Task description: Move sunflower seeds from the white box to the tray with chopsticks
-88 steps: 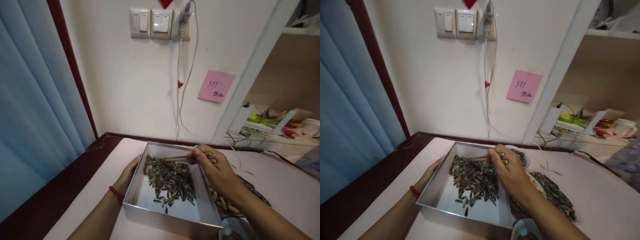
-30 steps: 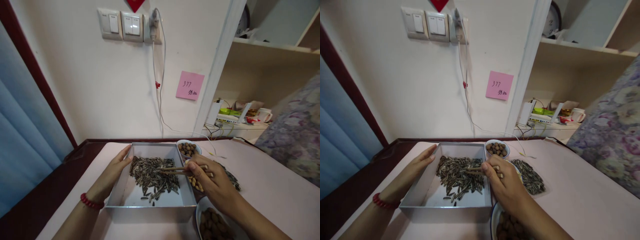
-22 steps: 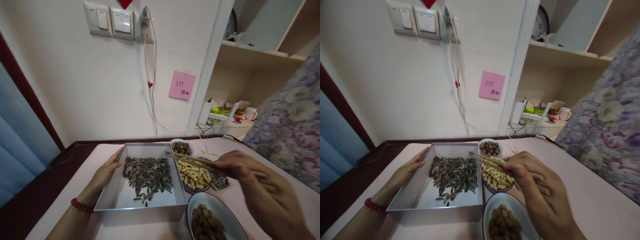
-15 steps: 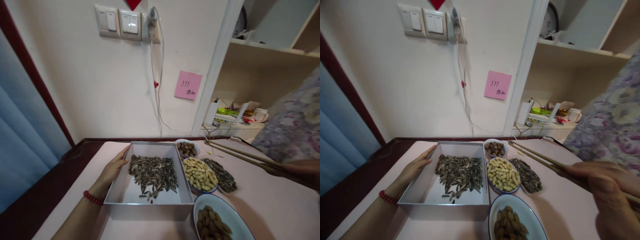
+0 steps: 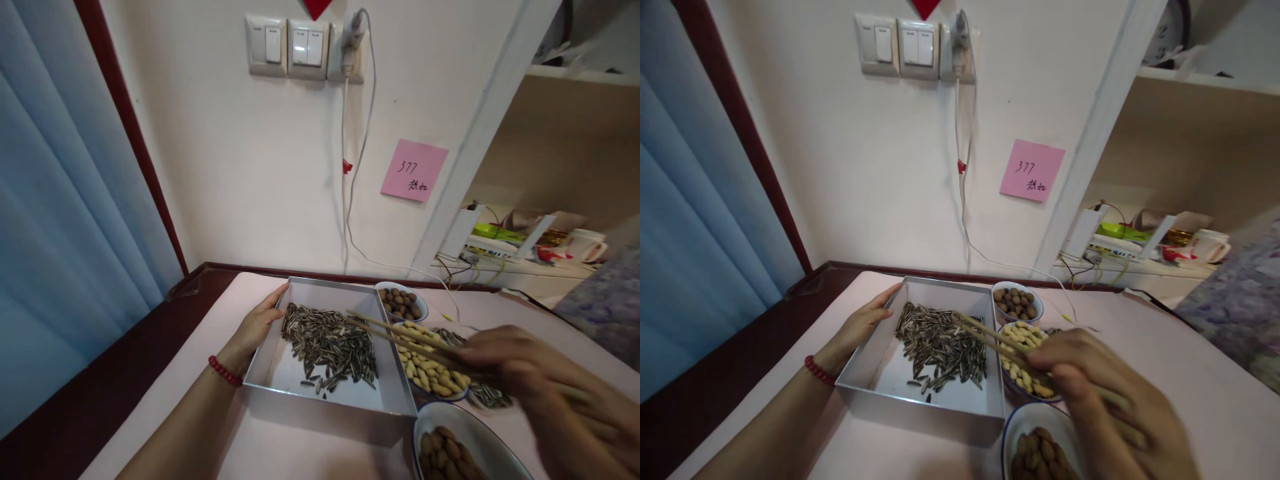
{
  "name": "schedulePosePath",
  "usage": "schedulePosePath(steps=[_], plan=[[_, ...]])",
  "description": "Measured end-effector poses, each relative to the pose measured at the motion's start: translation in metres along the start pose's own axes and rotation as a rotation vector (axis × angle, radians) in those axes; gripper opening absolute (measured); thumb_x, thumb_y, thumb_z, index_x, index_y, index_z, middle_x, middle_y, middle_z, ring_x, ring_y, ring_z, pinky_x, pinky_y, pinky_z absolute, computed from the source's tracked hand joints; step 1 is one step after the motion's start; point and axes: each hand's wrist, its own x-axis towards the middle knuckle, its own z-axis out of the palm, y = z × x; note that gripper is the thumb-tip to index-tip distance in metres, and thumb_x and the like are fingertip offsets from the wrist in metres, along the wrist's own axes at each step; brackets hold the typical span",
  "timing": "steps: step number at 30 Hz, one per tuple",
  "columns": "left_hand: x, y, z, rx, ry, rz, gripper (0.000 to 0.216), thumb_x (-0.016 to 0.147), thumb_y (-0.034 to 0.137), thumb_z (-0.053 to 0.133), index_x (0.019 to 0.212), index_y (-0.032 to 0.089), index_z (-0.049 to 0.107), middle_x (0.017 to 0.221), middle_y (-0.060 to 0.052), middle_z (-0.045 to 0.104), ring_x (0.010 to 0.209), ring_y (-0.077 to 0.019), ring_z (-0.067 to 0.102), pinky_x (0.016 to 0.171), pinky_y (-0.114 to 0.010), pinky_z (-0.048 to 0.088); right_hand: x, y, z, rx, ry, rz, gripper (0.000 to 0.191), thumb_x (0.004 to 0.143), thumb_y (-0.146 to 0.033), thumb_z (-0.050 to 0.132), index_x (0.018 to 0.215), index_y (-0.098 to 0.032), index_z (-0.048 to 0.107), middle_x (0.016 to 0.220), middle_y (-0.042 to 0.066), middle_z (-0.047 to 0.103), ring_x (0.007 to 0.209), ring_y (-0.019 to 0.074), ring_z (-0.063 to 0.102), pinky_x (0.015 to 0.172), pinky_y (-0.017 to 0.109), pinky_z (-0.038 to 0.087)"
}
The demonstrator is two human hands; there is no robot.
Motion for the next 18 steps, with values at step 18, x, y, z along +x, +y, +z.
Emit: schedulePosePath(steps=[18], plan=[[-0.034, 0.019, 0.022, 1.456, -0.114, 0.549, 0.04, 0.087, 0.028, 0.048, 0.126, 0.022, 0.053, 0.146, -0.007, 0.039, 0.141, -0.0258, 0.016, 0.113, -0.05, 0.008, 0.023, -0.023, 0.085, -0.006, -0.399, -0.046, 0.026, 0.092, -0.034, 0.039, 0.074, -0.023, 0.055, 0.069, 0.0, 0.057, 0.066, 0.0126, 0.057, 0.058, 0.02, 0.047]])
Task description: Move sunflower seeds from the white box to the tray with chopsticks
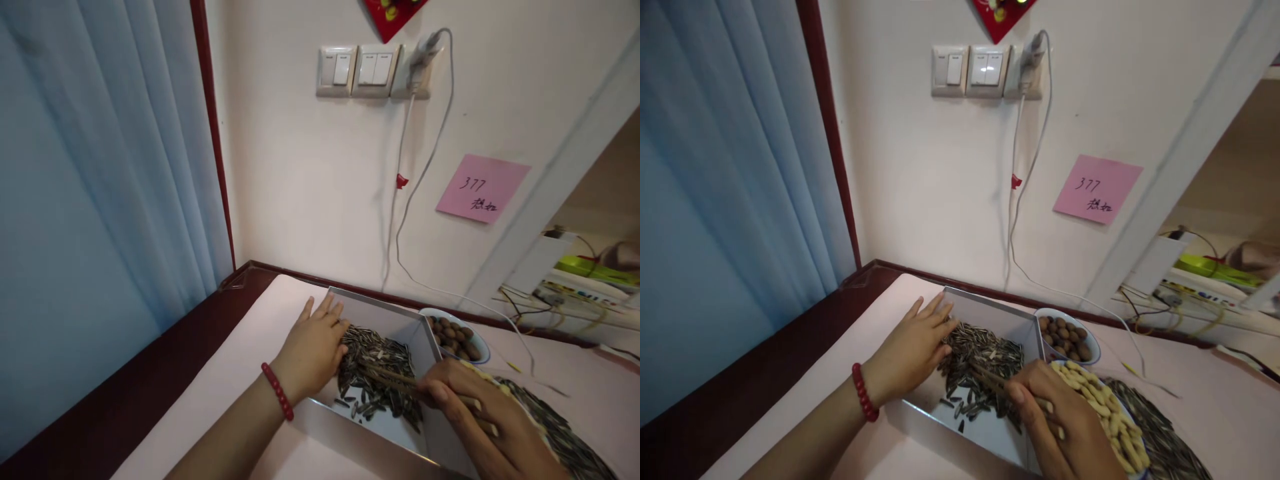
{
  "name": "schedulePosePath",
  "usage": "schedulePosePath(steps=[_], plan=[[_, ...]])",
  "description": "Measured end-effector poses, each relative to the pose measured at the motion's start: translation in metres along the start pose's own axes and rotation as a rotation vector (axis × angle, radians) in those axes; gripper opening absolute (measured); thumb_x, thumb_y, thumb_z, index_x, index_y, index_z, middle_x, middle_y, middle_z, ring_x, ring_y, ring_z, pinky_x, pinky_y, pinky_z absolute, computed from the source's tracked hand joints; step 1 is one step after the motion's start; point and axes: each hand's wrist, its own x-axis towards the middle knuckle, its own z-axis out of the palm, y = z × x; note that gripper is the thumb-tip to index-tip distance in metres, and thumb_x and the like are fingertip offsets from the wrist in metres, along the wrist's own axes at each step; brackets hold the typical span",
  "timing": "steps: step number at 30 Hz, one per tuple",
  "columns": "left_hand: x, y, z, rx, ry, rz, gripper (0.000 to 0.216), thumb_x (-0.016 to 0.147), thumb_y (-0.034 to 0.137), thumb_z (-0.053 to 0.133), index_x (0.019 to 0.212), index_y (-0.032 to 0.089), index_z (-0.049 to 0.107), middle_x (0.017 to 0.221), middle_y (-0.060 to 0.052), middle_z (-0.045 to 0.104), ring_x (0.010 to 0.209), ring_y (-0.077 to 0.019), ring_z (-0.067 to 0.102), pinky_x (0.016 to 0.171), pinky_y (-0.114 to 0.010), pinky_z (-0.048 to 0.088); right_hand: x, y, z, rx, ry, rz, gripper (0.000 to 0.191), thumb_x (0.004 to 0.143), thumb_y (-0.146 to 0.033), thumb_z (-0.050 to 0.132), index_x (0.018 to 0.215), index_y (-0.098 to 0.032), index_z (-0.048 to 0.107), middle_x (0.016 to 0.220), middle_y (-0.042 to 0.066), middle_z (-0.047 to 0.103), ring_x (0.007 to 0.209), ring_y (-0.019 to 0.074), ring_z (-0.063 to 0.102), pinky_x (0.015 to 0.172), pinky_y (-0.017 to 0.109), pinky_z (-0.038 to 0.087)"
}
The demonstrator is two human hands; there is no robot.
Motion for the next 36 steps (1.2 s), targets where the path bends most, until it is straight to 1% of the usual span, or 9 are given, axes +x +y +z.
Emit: schedulePosePath(steps=[3, 7, 12, 16, 20, 23, 26, 32, 36], plan=[[-0.002, 0.006, 0.005, 0.082, -0.062, 0.028, 0.042, 0.088, 0.034, 0.047, 0.128, 0.021, 0.051, 0.141, -0.006, 0.046, 0.138, -0.0268, 0.025, 0.112, -0.05, 0.015, -0.002, 0.001, 0.002, 0.0, -0.003, 0.006, 0.026, 0.091, -0.035, 0.041, 0.073, -0.023, 0.055, 0.07, 0.0, 0.057, 0.067, 0.0127, 0.057, 0.059, 0.02, 0.047], [-0.003, 0.006, 0.008, 0.094, -0.106, 0.015, 0.042, 0.089, 0.034, 0.047, 0.128, 0.021, 0.05, 0.134, -0.006, 0.054, 0.129, -0.0265, 0.041, 0.108, -0.048, 0.027, -0.005, -0.001, -0.005, -0.008, 0.04, 0.001, 0.023, 0.089, -0.036, 0.044, 0.073, -0.024, 0.056, 0.068, 0.001, 0.057, 0.066, 0.0146, 0.058, 0.056, 0.022, 0.047], [-0.002, 0.006, 0.007, 0.058, -0.114, 0.012, 0.038, 0.088, 0.032, 0.048, 0.124, 0.022, 0.052, 0.126, -0.006, 0.06, 0.115, -0.0246, 0.054, 0.105, -0.048, 0.03, -0.002, -0.006, -0.016, 0.01, 0.099, -0.023, 0.021, 0.09, -0.035, 0.043, 0.077, -0.025, 0.056, 0.073, 0.0, 0.058, 0.068, 0.0133, 0.058, 0.057, 0.021, 0.047], [-0.002, 0.006, 0.006, 0.042, -0.117, 0.014, 0.036, 0.088, 0.03, 0.047, 0.123, 0.021, 0.054, 0.121, -0.007, 0.063, 0.111, -0.0237, 0.057, 0.105, -0.047, 0.031, 0.007, -0.008, -0.018, 0.033, 0.052, -0.002, 0.021, 0.092, -0.034, 0.041, 0.08, -0.024, 0.056, 0.073, -0.002, 0.057, 0.066, 0.0106, 0.055, 0.058, 0.02, 0.045], [-0.001, 0.006, 0.004, 0.028, -0.121, 0.016, 0.036, 0.088, 0.03, 0.047, 0.122, 0.021, 0.055, 0.119, -0.007, 0.064, 0.109, -0.0238, 0.058, 0.104, -0.046, 0.031, 0.019, -0.009, -0.008, 0.083, -0.019, 0.048, 0.027, 0.093, -0.039, 0.039, 0.076, -0.023, 0.054, 0.072, -0.001, 0.055, 0.069, 0.012, 0.053, 0.061, 0.024, 0.042], [0.0, 0.006, 0.001, -0.011, -0.132, 0.014, 0.035, 0.088, 0.027, 0.045, 0.122, 0.022, 0.055, 0.116, -0.006, 0.066, 0.107, -0.0229, 0.059, 0.101, -0.042, 0.035, 0.023, -0.008, -0.001, 0.118, -0.097, 0.086, 0.031, 0.093, -0.042, 0.037, 0.074, -0.022, 0.052, 0.071, -0.001, 0.054, 0.067, 0.0126, 0.052, 0.06, 0.025, 0.04], [0.001, 0.003, -0.003, -0.096, -0.165, 0.001, 0.035, 0.09, 0.025, 0.039, 0.121, 0.026, 0.056, 0.111, -0.004, 0.068, 0.103, -0.0211, 0.061, 0.095, -0.038, 0.04, 0.022, -0.004, -0.002, 0.134, -0.134, 0.134, 0.033, 0.093, -0.044, 0.037, 0.073, -0.022, 0.051, 0.07, -0.002, 0.054, 0.067, 0.013, 0.051, 0.061, 0.026, 0.04], [0.003, -0.005, -0.006, -0.27, -0.173, -0.025, 0.039, 0.092, 0.024, 0.034, 0.124, 0.029, 0.055, 0.117, 0.0, 0.066, 0.103, -0.0194, 0.061, 0.086, -0.03, 0.045, 0.026, 0.004, -0.016, 0.124, -0.067, 0.153, 0.032, 0.091, -0.045, 0.04, 0.075, -0.021, 0.054, 0.074, 0.0, 0.056, 0.071, 0.0152, 0.053, 0.063, 0.028, 0.041], [0.004, -0.007, -0.005, -0.317, -0.155, -0.023, 0.039, 0.092, 0.023, 0.034, 0.123, 0.029, 0.056, 0.119, 0.0, 0.065, 0.103, -0.019, 0.061, 0.084, -0.029, 0.046, 0.033, 0.003, -0.013, 0.131, -0.004, 0.132, 0.03, 0.091, -0.043, 0.042, 0.076, -0.021, 0.054, 0.076, 0.001, 0.057, 0.074, 0.0153, 0.053, 0.066, 0.028, 0.041]])
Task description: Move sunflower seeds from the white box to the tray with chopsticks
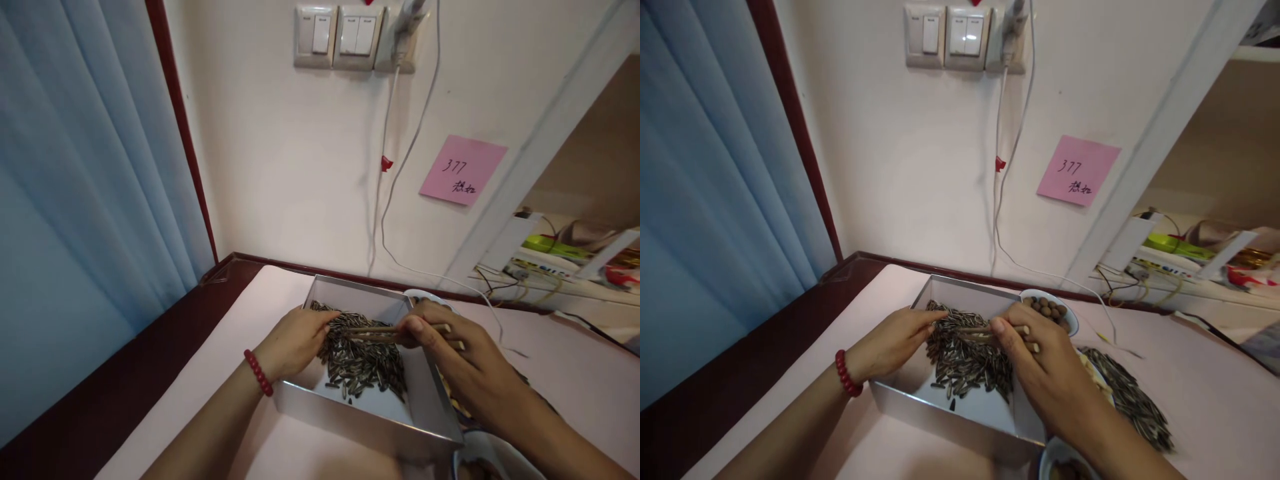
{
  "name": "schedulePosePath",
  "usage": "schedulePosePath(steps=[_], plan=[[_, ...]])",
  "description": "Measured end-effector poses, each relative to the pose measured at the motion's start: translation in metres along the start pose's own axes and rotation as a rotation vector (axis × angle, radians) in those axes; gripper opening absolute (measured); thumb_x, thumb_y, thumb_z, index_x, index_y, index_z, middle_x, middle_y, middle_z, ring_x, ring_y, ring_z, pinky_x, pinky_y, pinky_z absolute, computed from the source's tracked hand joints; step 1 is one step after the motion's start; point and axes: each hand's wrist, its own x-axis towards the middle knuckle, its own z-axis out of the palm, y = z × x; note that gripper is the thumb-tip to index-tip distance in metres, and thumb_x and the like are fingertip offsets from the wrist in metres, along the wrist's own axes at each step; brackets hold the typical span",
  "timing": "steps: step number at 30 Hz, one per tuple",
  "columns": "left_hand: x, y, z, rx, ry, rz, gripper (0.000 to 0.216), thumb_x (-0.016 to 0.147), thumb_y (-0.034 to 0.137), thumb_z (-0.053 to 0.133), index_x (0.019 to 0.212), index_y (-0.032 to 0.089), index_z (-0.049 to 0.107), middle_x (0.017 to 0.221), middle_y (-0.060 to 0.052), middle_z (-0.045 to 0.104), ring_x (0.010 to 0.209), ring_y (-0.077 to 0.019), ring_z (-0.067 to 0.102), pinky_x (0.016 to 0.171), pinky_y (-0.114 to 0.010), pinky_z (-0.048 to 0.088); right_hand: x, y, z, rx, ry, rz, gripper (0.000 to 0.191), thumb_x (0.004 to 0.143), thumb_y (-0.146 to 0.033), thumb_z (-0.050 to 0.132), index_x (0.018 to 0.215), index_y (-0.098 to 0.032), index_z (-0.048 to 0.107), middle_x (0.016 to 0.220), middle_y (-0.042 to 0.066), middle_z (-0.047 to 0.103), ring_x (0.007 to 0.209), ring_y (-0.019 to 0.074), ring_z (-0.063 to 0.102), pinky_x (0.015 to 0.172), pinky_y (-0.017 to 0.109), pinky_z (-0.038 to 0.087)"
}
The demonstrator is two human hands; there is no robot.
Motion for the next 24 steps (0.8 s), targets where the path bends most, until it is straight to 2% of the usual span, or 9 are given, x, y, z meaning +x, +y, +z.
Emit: schedulePosePath(steps=[7, 14, 21, 24], plan=[[0.001, 0.0, 0.0, 0.008, -0.014, -0.002, 0.039, 0.091, 0.022, 0.035, 0.123, 0.029, 0.056, 0.115, 0.0, 0.067, 0.1, -0.0186, 0.062, 0.084, -0.029, 0.046, 0.013, -0.003, 0.017, -0.021, -0.03, -0.047, 0.031, 0.092, -0.041, 0.041, 0.074, -0.021, 0.055, 0.072, 0.0, 0.055, 0.07, 0.0138, 0.051, 0.064, 0.028, 0.038], [-0.001, 0.002, -0.001, 0.051, 0.002, 0.01, 0.04, 0.09, 0.02, 0.034, 0.121, 0.029, 0.057, 0.112, 0.001, 0.068, 0.097, -0.0182, 0.063, 0.082, -0.03, 0.047, 0.016, -0.001, 0.022, -0.048, -0.001, -0.078, 0.033, 0.093, -0.041, 0.04, 0.07, -0.02, 0.052, 0.069, 0.0, 0.053, 0.067, 0.0136, 0.049, 0.062, 0.028, 0.037], [-0.001, 0.002, -0.001, 0.065, 0.011, -0.007, 0.039, 0.091, 0.023, 0.034, 0.12, 0.029, 0.059, 0.115, 0.0, 0.067, 0.101, -0.0188, 0.062, 0.085, -0.03, 0.047, -0.003, 0.006, 0.004, 0.003, 0.065, -0.025, 0.03, 0.092, -0.04, 0.042, 0.077, -0.02, 0.058, 0.075, 0.001, 0.058, 0.073, 0.0145, 0.055, 0.065, 0.028, 0.043], [-0.001, 0.001, 0.0, 0.074, 0.0, -0.03, 0.039, 0.091, 0.024, 0.035, 0.122, 0.03, 0.058, 0.115, 0.0, 0.067, 0.103, -0.0192, 0.062, 0.087, -0.032, 0.046, -0.022, 0.002, -0.01, -0.015, 0.168, 0.0, 0.027, 0.09, -0.041, 0.046, 0.081, -0.023, 0.063, 0.082, 0.001, 0.063, 0.078, 0.0159, 0.059, 0.065, 0.026, 0.047]])
